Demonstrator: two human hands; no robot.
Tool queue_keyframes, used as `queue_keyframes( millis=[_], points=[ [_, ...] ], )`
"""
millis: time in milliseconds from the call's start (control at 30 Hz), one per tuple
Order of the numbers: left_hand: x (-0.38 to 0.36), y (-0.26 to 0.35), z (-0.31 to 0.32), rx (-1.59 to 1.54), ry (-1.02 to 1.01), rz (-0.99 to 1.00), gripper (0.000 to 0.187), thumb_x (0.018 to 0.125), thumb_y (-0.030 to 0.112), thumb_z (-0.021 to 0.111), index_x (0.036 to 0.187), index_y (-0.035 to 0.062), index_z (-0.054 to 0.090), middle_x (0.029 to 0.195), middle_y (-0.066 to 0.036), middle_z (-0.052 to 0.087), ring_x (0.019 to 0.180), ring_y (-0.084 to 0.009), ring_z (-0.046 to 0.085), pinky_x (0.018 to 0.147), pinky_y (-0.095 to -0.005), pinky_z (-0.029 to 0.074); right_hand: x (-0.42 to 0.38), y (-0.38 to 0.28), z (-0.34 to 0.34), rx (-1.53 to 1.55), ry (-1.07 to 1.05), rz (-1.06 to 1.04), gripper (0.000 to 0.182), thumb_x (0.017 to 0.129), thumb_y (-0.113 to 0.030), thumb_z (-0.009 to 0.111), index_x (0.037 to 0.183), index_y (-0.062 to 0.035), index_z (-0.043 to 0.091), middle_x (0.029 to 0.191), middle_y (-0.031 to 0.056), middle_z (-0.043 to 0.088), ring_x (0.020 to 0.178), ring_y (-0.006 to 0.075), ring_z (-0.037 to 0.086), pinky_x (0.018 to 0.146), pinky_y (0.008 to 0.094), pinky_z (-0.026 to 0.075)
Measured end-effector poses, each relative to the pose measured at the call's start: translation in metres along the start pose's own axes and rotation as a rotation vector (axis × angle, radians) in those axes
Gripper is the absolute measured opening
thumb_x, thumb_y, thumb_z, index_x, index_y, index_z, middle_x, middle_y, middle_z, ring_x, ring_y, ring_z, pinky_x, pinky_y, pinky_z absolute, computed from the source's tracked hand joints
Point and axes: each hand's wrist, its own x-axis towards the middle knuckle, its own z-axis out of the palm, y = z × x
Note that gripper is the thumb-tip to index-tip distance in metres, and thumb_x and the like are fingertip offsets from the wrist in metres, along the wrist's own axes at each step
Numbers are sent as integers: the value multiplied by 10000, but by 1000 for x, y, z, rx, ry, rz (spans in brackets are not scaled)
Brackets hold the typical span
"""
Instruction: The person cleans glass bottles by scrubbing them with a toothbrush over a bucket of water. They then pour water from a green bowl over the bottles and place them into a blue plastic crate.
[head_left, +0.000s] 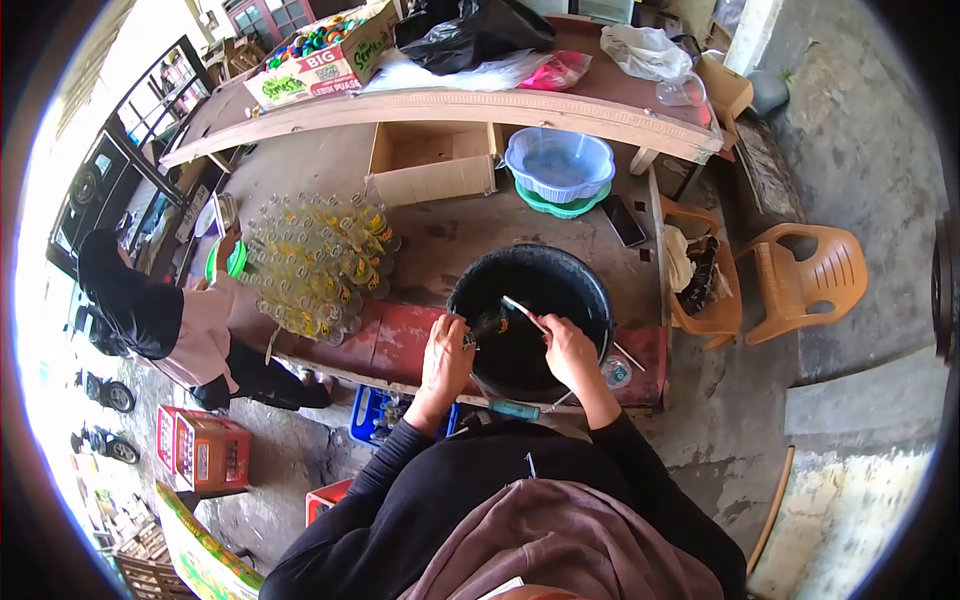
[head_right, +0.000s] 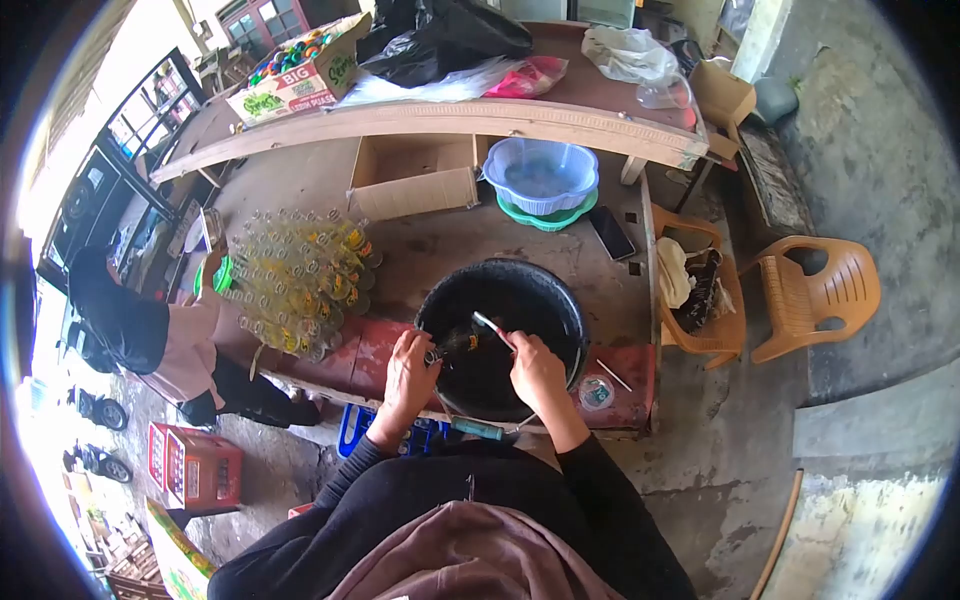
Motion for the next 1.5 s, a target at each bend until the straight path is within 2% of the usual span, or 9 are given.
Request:
queue_keyframes(
  millis=[167, 367, 567, 667, 900, 1100, 1233, 1433, 1500],
  points=[
    [8, 13, -8, 48, -53, -9, 331, 704, 19, 765, 970, 5, 568, 970, -187, 599, 956, -404, 601, 831, -477, 497, -19, -38, -20, 183, -138, -178, 219, 937, -75, 586, 1150, -111, 618, 1026, 159, 655, 945, 417, 644, 793, 500, 516],
    [19, 10, -7, 58, -121, 17, 307, 779, 54, 731, 1003, 28, 522, 929, -196, 594, 937, -399, 593, 831, -487, 487, 6, 13, -6, -152, 9, 21, 227, 937, -79, 538, 1163, -104, 538, 1024, 188, 626, 874, 431, 669, 745, 525, 546],
    [21, 13, -10, 62, -47, -6, 216, 857, 131, 703, 1026, 42, 604, 904, -187, 629, 859, -382, 647, 760, -463, 525, -23, -35, -11, 211, -55, -199, 256, 932, -51, 593, 1183, -88, 565, 1068, 194, 645, 966, 442, 633, 797, 516, 509],
    [20, 15, -14, -32, -52, -131, 160, 880, 133, 695, 1000, 44, 636, 931, -210, 638, 791, -409, 660, 668, -474, 538, -11, -17, -11, 52, -4, -34, 246, 938, -54, 577, 1182, -91, 578, 1054, 195, 649, 961, 438, 635, 791, 520, 507],
    [20, 17, -18, -129, -12, -114, 167, 839, 47, 713, 997, 16, 667, 893, -173, 633, 783, -355, 673, 677, -417, 529, -28, -36, -10, 226, -37, -157, 297, 918, -17, 595, 1207, -84, 597, 1065, 191, 652, 991, 434, 629, 794, 504, 500],
    [15, 9, -14, -120, -1, -2, 209, 780, -38, 707, 980, 9, 668, 976, -160, 608, 841, -344, 669, 696, -404, 558, -5, -1, -4, -20, -33, 60, 245, 929, -61, 586, 1169, -83, 630, 1060, 201, 666, 965, 434, 643, 801, 498, 515],
    [14, 11, -14, -135, -27, -46, 254, 753, -74, 706, 993, 0, 667, 1022, -164, 603, 885, -347, 666, 687, -391, 562, -21, -40, -11, 255, -86, -137, 203, 932, -63, 593, 1133, -68, 624, 1050, 198, 668, 969, 444, 640, 801, 501, 515],
    [13, 12, -11, -144, -18, -12, 315, 729, -75, 730, 1029, -10, 657, 1048, -180, 592, 899, -374, 654, 763, -416, 552, -10, -13, -5, 16, -73, 63, 241, 920, -42, 600, 1157, -71, 630, 1060, 192, 680, 967, 427, 655, 801, 493, 525],
    [12, 12, -10, -126, -3, -21, 324, 724, -63, 738, 1032, -12, 651, 1054, -186, 591, 909, -392, 648, 807, -434, 540, -14, -17, -6, 146, -27, -81, 243, 920, -35, 598, 1160, -62, 623, 1052, 204, 677, 978, 431, 653, 802, 488, 523]
  ],
)
